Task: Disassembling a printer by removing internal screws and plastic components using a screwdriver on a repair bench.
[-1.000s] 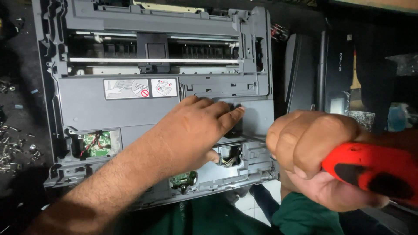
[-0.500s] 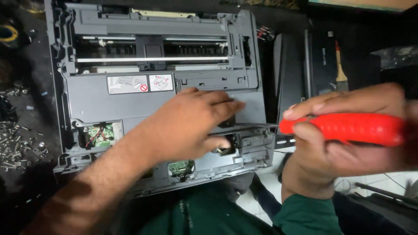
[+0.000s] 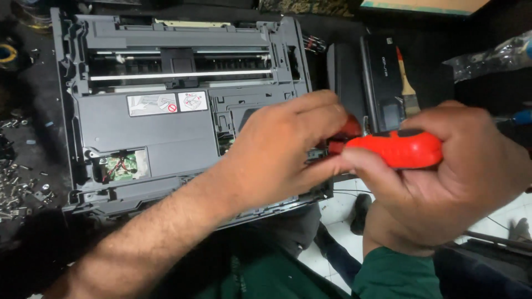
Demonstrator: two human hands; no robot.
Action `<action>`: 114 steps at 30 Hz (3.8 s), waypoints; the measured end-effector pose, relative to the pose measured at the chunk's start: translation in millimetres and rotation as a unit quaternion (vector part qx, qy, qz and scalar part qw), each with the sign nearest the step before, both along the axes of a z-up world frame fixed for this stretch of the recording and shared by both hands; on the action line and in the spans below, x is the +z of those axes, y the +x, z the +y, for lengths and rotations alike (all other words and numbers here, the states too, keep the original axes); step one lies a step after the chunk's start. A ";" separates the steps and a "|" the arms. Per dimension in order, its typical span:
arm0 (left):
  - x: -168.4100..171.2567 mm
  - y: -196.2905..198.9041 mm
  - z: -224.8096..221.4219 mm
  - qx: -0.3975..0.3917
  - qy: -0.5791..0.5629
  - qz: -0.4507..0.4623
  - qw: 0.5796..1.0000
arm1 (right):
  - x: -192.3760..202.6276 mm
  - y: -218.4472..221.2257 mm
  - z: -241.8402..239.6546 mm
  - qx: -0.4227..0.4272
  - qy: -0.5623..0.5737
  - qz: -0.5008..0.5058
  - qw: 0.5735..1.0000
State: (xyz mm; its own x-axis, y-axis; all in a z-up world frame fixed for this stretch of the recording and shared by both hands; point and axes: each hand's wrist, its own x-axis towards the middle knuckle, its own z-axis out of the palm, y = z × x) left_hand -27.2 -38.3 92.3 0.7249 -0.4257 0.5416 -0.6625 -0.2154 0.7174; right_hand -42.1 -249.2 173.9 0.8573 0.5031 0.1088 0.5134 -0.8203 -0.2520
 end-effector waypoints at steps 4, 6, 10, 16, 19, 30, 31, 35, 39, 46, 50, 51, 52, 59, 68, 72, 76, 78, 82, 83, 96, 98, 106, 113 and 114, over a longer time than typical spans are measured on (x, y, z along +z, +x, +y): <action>-8.7 5.2 6.5 -0.065 -0.006 -0.051 0.997 | 0.6 -4.7 -24.5 0.105 -0.041 -0.125 0.986; -10.8 4.4 9.5 -0.068 0.023 -0.038 0.997 | 2.8 -3.2 -35.0 0.214 -0.016 -0.117 0.970; -12.3 8.1 8.8 -0.085 -0.014 -0.032 0.996 | -14.0 -4.6 -54.4 0.162 -0.012 -0.122 0.979; -15.2 18.2 12.4 -0.119 -0.008 -0.001 0.993 | -2.5 6.1 -43.8 0.212 0.023 -0.083 0.974; -16.6 18.9 18.5 -0.148 -0.021 0.015 0.989 | 15.4 23.1 -43.9 0.113 -0.045 0.038 0.992; -14.9 21.5 18.9 -0.155 -0.054 0.003 0.986 | 5.1 7.5 -33.7 0.187 0.030 -0.065 0.980; -15.7 21.9 18.9 -0.167 -0.048 -0.002 0.985 | 16.6 11.6 -36.1 0.218 -0.048 -0.045 0.974; -17.9 19.3 18.0 -0.189 -0.071 0.033 0.979 | 0.2 5.4 -53.6 0.156 -0.079 -0.096 0.980; -18.6 18.5 9.5 -0.166 -0.082 0.014 0.983 | -3.7 -5.1 -43.8 0.020 0.000 -0.075 0.997; -22.0 18.1 10.8 -0.191 -0.078 0.028 0.978 | 2.5 5.9 -58.7 0.186 -0.064 -0.084 0.977; -22.7 16.5 4.6 -0.159 -0.082 0.033 0.983 | -13.6 -11.2 -65.2 0.060 -0.101 -0.145 0.982; -21.7 16.8 3.9 -0.160 -0.081 0.033 0.983 | -7.3 -8.7 -53.0 0.059 -0.101 -0.146 0.982; -20.9 17.2 3.7 -0.157 -0.066 0.026 0.985 | -1.2 -5.7 -40.4 0.080 -0.047 -0.094 0.991; -29.7 15.0 3.8 -0.151 -0.102 0.003 0.983 | 2.4 -9.3 -48.0 0.046 -0.085 -0.053 0.994; -29.4 8.2 -7.3 -0.098 -0.006 -0.029 0.995 | 23.5 11.4 -17.4 0.246 -0.054 -0.014 0.968; -25.8 5.9 -3.9 -0.106 -0.008 -0.048 0.993 | 11.6 16.7 -18.0 0.240 -0.069 -0.004 0.968; -19.3 3.9 -2.4 -0.052 -0.039 -0.050 0.997 | 17.3 4.9 4.9 -0.007 -0.160 -0.012 0.987; -18.6 5.2 -3.7 -0.041 -0.044 -0.057 0.997 | 19.8 2.3 9.8 -0.054 -0.206 -0.011 0.977; -20.1 7.2 -3.9 -0.033 0.009 -0.077 0.996 | 25.8 2.7 0.0 0.178 -0.056 -0.041 0.982; -19.9 7.2 -3.9 -0.033 0.049 -0.072 0.996 | 29.7 3.5 -2.4 0.191 -0.073 0.000 0.979; -22.9 6.5 -8.5 -0.021 0.076 -0.089 0.993 | 3.9 6.0 -22.9 0.116 -0.042 -0.105 0.987; -19.7 7.2 -5.5 -0.062 0.101 -0.072 0.990 | 15.8 8.7 -48.2 0.288 -0.045 0.000 0.957; -24.2 8.0 -6.3 -0.038 0.066 -0.094 0.993 | -13.2 4.0 -66.1 0.090 -0.100 -0.057 0.989; -23.9 10.1 -11.6 -0.045 0.102 -0.092 0.989 | 6.8 10.8 -16.9 0.151 -0.037 -0.033 0.987; -23.5 10.5 -12.0 -0.046 0.101 -0.092 0.989 | 3.3 14.8 -17.2 0.150 -0.037 -0.033 0.987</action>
State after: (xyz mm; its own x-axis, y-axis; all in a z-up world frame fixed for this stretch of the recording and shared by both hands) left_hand -16.7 -50.3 68.8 0.5746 -0.5987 0.5580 -0.8018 -0.2751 0.5305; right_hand -27.3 -266.4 177.2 0.6607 0.7421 0.1130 0.7496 -0.6439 -0.1537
